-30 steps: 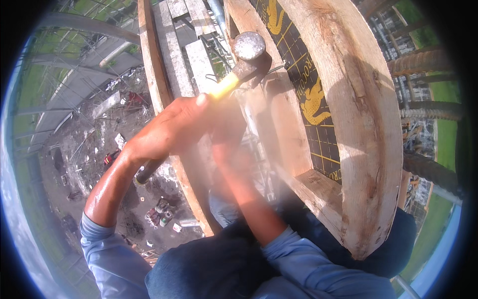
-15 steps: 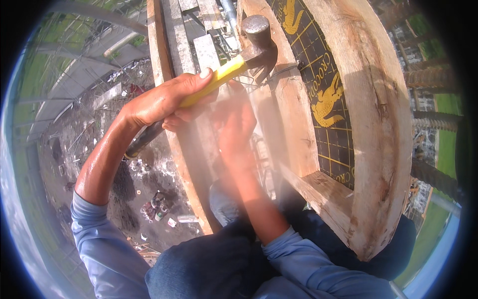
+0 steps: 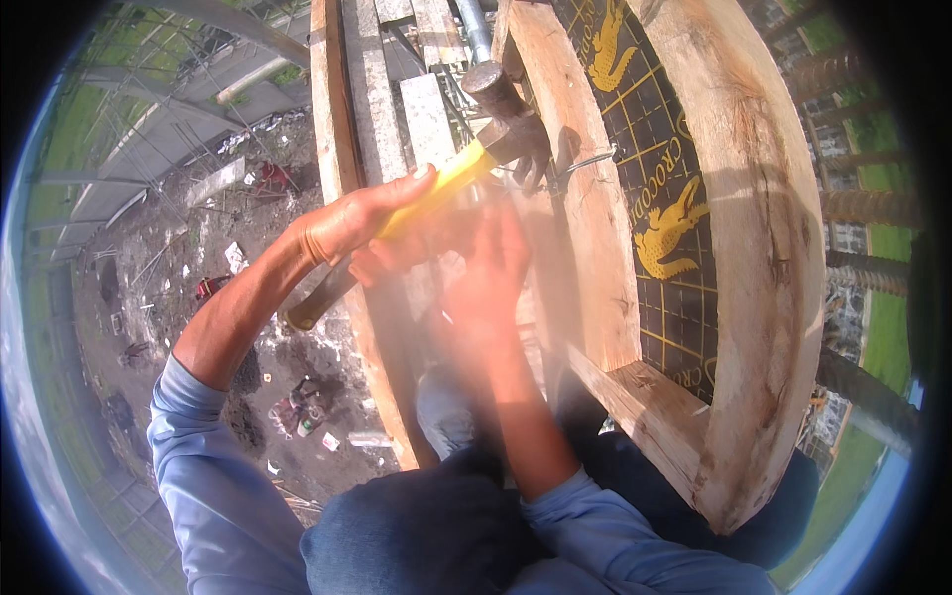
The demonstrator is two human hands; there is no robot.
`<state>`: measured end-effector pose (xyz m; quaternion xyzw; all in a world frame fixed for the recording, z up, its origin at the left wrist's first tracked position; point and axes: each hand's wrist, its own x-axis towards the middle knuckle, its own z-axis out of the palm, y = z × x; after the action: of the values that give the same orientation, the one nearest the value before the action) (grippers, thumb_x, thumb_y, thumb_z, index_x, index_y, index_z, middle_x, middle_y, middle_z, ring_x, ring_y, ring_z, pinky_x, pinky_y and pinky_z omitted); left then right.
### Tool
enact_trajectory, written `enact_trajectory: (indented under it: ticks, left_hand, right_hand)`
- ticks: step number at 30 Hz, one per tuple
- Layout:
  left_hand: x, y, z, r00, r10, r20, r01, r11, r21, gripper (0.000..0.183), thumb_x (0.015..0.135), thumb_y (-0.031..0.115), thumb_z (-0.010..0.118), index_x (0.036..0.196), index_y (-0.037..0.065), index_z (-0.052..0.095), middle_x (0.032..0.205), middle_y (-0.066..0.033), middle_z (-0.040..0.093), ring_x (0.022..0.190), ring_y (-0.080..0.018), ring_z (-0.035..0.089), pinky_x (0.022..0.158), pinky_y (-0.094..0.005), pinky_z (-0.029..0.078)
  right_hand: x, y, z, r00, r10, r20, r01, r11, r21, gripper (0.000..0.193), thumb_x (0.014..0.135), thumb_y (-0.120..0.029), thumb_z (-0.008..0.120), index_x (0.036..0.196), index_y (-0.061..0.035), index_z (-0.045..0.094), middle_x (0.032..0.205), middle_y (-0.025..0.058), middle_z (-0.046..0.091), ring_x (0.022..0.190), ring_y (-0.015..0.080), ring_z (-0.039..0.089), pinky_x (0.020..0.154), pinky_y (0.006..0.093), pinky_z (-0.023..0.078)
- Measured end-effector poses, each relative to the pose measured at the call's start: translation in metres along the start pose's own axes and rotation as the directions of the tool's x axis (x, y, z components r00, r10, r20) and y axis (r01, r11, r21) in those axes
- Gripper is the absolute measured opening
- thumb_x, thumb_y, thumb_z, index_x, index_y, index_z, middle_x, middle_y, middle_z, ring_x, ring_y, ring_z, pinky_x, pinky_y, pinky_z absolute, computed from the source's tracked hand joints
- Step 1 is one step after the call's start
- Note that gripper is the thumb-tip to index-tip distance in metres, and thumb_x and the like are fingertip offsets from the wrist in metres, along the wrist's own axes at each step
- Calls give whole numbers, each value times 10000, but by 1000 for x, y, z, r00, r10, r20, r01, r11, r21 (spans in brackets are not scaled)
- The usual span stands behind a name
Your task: The person repeatedly strikes a curved wooden formwork panel with a yellow-handled hammer while positioned on scaffolding. The person adjusts position and continues hammering different sections of the formwork.
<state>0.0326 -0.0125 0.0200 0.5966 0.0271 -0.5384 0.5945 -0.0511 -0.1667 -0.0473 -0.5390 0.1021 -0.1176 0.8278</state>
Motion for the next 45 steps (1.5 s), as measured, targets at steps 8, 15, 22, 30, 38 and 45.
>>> enact_trajectory:
  ticks: [8, 15, 22, 30, 38, 45]
  left_hand:
    - [32, -34, 1, 923, 288, 256, -279, 958, -74, 608, 902, 713, 620, 806, 153, 404, 543, 59, 343, 406, -31, 295, 327, -224, 204]
    - [42, -38, 0, 936, 195, 292, -186, 981, -61, 497, 980, 251, 699, 664, 155, 328, 528, 40, 336, 406, -54, 294, 358, -254, 193]
    - [46, -61, -3, 887, 115, 447, 77, 918, -388, 216, 916, 234, 711, 1027, 83, 603, 624, 29, 512, 444, -71, 452, 371, -251, 353]
    - [50, -34, -19, 973, 134, 185, -152, 985, 84, 259, 886, 124, 720, 906, 99, 463, 686, 36, 465, 515, -47, 417, 433, -242, 308]
    - [51, -33, -10, 983, 184, -4, -182, 974, 135, 240, 905, 200, 725, 849, 86, 522, 680, 35, 482, 536, -55, 433, 458, -246, 322]
    - [30, -45, 22, 838, 544, -39, -533, 832, 151, 594, 955, 697, 555, 973, 105, 510, 628, 45, 408, 473, -57, 342, 443, -242, 332]
  right_hand:
    - [1, -2, -15, 997, 43, 64, -43, 999, 0, 462, 1129, -316, 394, 1422, 20, 512, 1125, 113, 651, 1057, 174, 632, 952, 352, 507]
    - [1, -11, -6, 923, -381, 51, 357, 800, -483, 367, 1123, -214, 411, 1322, 56, 558, 1108, 101, 655, 1042, 156, 610, 970, 329, 486]
    - [7, -13, -12, 999, -45, 5, 44, 961, -272, 332, 1102, -137, 448, 1319, 75, 585, 1045, 100, 701, 958, 141, 634, 838, 305, 509]
    - [8, -8, -19, 987, -149, 51, 156, 970, -186, 419, 1066, -334, 567, 1239, 46, 601, 1027, 76, 641, 953, 136, 586, 842, 306, 465]
    - [5, -6, -16, 993, -114, 33, 118, 976, -180, 467, 1117, -399, 437, 1197, 41, 573, 847, 1, 472, 766, 97, 440, 712, 263, 372]
    - [9, -2, -28, 999, 27, 24, -29, 995, 92, 398, 1115, -372, 476, 1175, 0, 602, 822, -4, 489, 737, 99, 462, 692, 263, 410]
